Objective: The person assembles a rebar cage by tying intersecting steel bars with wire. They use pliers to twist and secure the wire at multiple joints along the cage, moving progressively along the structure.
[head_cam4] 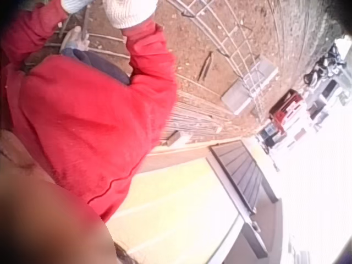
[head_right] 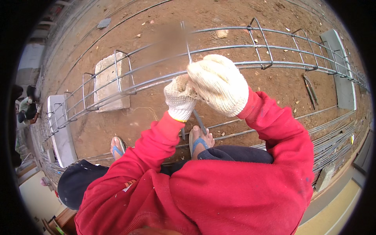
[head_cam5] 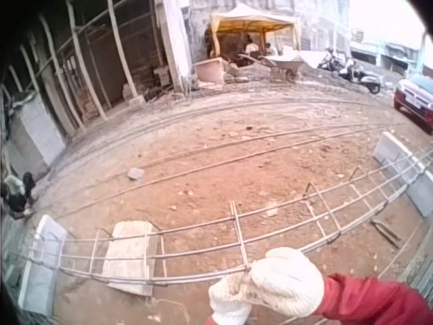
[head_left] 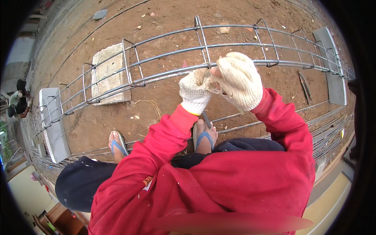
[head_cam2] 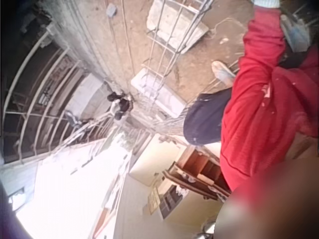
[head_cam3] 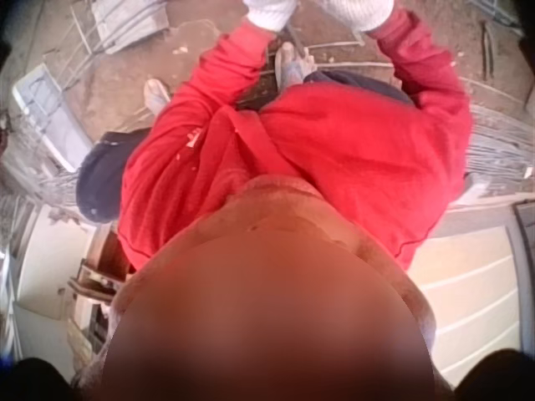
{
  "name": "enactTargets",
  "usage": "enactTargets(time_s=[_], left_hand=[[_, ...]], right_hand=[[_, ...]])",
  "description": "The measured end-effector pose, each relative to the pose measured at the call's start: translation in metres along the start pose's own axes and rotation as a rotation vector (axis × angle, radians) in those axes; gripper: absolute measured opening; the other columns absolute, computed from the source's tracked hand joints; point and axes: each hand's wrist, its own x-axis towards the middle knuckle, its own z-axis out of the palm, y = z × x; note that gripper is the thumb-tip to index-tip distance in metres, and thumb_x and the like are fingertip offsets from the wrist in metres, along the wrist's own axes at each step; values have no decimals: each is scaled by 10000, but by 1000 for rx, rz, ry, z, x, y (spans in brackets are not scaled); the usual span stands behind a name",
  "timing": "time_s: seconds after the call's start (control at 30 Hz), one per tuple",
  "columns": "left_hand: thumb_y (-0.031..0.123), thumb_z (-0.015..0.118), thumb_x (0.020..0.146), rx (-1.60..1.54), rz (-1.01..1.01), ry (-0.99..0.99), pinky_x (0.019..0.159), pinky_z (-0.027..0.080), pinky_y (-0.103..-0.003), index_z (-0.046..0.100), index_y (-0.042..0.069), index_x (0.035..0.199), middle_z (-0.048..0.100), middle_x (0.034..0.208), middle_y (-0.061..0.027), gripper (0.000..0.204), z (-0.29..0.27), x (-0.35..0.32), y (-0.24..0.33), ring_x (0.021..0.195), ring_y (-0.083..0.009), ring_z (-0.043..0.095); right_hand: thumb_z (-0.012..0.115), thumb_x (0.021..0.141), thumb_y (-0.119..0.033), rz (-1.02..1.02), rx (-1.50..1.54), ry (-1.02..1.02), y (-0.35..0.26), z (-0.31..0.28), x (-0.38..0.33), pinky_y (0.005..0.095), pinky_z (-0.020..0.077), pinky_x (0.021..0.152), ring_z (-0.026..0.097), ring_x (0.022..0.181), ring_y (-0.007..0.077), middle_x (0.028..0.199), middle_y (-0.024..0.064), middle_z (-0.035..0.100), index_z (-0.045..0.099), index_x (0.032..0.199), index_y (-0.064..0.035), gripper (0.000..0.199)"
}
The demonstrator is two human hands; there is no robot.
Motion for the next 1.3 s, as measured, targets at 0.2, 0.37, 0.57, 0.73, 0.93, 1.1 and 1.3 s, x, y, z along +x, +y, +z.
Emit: enactTargets(time_s=[0.2, 0.37, 0.57, 0.73, 0.93, 1.1, 1.3], left_hand=[[150, 691, 851, -240, -207, -105, 1122, 331, -485, 735, 84, 961, 725, 822, -71, 136, -11, 8, 3, 735, -258, 696], [159, 672, 873, -464, -405, -205, 1149, 294, -450, 753, 83, 973, 748, 861, -55, 150, -20, 13, 4, 784, -184, 705], [148, 669, 839, -440, -421, -178, 1170, 275, -445, 763, 105, 974, 753, 879, -44, 170, -13, 12, 2, 798, -197, 710], [118, 657, 813, -173, -152, -170, 1166, 293, -458, 760, 144, 1003, 750, 878, -40, 217, -13, 11, -2, 799, -231, 712], [122, 686, 799, -128, -159, -108, 1138, 340, -491, 756, 178, 1006, 742, 872, -39, 226, -10, 11, 2, 748, -244, 708], [129, 712, 840, 54, 28, -51, 747, 459, -401, 758, 106, 958, 714, 764, -87, 128, -11, 15, 5, 645, -254, 685], [125, 711, 807, -11, -58, -60, 1117, 349, -541, 759, 171, 949, 722, 785, -37, 156, -8, 13, 6, 684, -251, 692]], right_hand=[[842, 699, -182, -130, -180, 41, 21, 1, -27, 490, 452, 982, 631, 1065, 272, 1148, 54, 681, 605, 1270, -94, 625], [853, 664, -190, -102, -207, 71, 30, 7, -39, 509, 437, 1003, 598, 1123, 262, 1187, 36, 674, 606, 1285, -177, 669], [846, 607, -191, -114, -273, -76, 32, -1, -42, 506, 430, 1010, 589, 1130, 276, 1241, 64, 650, 655, 1211, -150, 634], [831, 623, -158, 246, -143, -110, 18, -15, -32, 443, 476, 944, 612, 1080, 288, 1189, 82, 661, 700, 1102, -102, 500], [770, 719, -246, 161, -326, -285, 29, -7, -6, 385, 506, 720, 659, 819, 227, 983, 50, 685, 652, 1137, -89, 461], [778, 722, -124, 381, -238, -522, 23, -4, 1, 380, 520, 753, 674, 890, 255, 1054, 96, 694, 621, 1189, -71, 496], [694, 804, 18, 947, 676, -654, 60, -16, 28, 300, 517, 824, 585, 978, 131, 1039, 97, 663, 345, 1504, -36, 785]])
